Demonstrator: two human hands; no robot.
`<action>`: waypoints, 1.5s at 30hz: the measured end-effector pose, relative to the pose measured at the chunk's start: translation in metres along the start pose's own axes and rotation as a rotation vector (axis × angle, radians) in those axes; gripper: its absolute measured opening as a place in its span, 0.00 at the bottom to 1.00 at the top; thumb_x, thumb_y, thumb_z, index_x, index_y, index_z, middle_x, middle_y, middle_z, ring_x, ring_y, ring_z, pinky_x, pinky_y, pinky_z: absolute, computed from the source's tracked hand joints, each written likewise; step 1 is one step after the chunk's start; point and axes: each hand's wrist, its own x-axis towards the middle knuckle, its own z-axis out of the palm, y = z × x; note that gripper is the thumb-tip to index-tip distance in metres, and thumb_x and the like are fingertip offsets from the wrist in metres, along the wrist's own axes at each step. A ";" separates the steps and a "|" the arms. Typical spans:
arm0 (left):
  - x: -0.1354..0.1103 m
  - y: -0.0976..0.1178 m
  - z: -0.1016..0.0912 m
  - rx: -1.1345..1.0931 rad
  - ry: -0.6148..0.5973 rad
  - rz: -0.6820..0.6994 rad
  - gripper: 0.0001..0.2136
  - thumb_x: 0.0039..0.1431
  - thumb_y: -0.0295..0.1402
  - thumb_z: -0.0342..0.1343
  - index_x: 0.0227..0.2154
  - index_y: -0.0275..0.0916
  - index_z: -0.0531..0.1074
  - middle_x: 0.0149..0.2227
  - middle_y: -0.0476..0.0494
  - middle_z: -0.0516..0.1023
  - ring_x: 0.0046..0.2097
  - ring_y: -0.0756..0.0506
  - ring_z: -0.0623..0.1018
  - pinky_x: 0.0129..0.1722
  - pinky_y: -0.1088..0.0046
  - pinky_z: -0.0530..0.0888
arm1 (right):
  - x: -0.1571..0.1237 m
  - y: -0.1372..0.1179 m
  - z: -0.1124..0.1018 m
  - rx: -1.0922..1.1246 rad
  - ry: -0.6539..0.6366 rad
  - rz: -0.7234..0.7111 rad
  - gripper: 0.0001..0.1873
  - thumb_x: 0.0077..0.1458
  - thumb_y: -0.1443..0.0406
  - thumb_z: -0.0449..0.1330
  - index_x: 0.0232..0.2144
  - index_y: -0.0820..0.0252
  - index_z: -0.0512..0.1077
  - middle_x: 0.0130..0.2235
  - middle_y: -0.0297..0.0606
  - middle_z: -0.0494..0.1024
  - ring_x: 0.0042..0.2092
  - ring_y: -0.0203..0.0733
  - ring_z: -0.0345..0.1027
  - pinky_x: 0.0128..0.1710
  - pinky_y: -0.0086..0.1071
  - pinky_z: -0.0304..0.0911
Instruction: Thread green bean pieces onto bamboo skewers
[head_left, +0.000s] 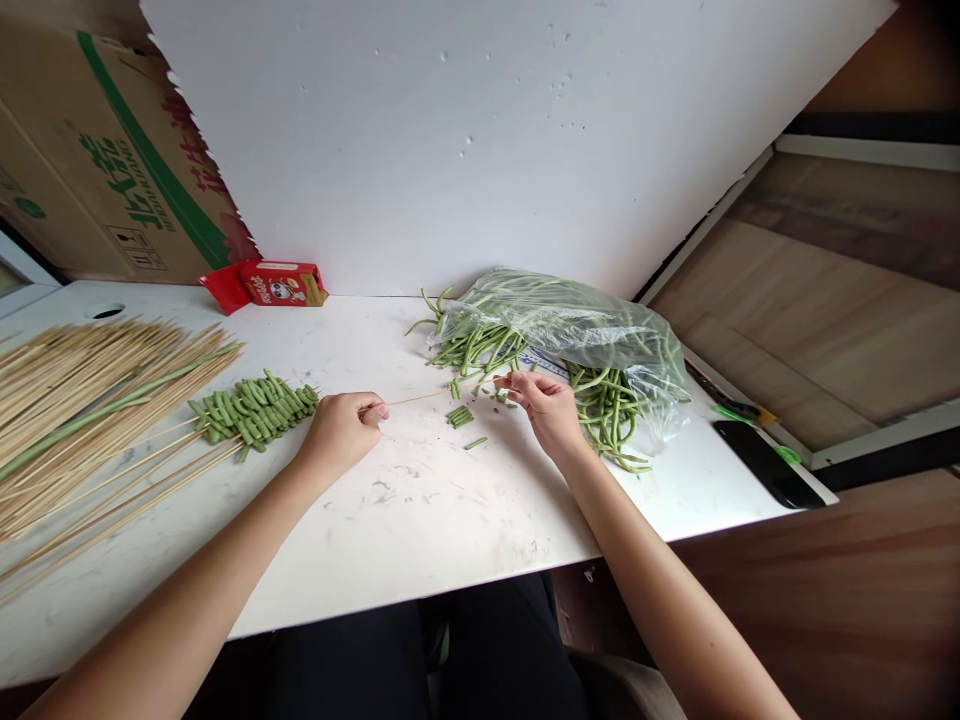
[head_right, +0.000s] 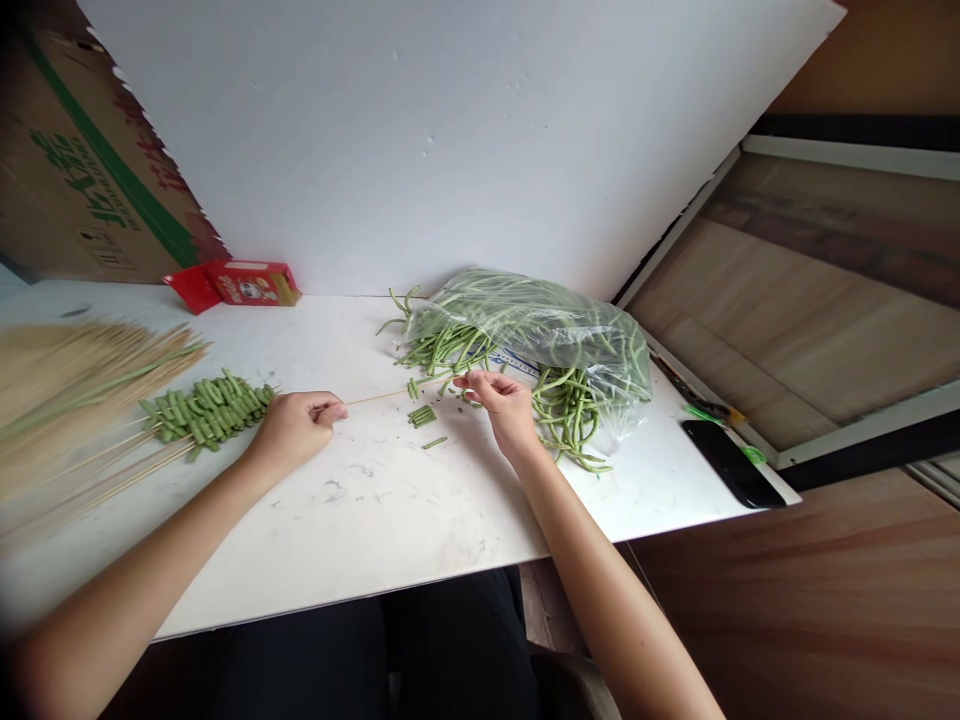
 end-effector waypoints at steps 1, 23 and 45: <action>0.000 0.000 0.000 -0.004 -0.001 -0.002 0.11 0.56 0.33 0.56 0.27 0.41 0.83 0.27 0.45 0.84 0.29 0.45 0.76 0.33 0.70 0.67 | 0.000 0.000 0.000 -0.001 0.001 -0.006 0.16 0.53 0.49 0.76 0.34 0.54 0.87 0.41 0.44 0.89 0.47 0.51 0.83 0.47 0.40 0.74; -0.002 0.004 0.004 -0.030 -0.004 -0.014 0.10 0.57 0.34 0.55 0.26 0.42 0.81 0.29 0.45 0.86 0.32 0.43 0.80 0.36 0.70 0.72 | -0.004 -0.003 0.003 -0.030 0.005 -0.032 0.18 0.54 0.47 0.75 0.33 0.54 0.86 0.40 0.44 0.89 0.46 0.50 0.82 0.47 0.41 0.75; -0.006 0.012 0.011 -0.107 -0.029 0.034 0.11 0.58 0.34 0.55 0.26 0.41 0.81 0.27 0.46 0.84 0.28 0.46 0.77 0.33 0.71 0.72 | -0.013 -0.008 0.015 -0.112 -0.061 -0.070 0.20 0.52 0.44 0.75 0.32 0.52 0.86 0.42 0.45 0.89 0.46 0.54 0.83 0.47 0.45 0.75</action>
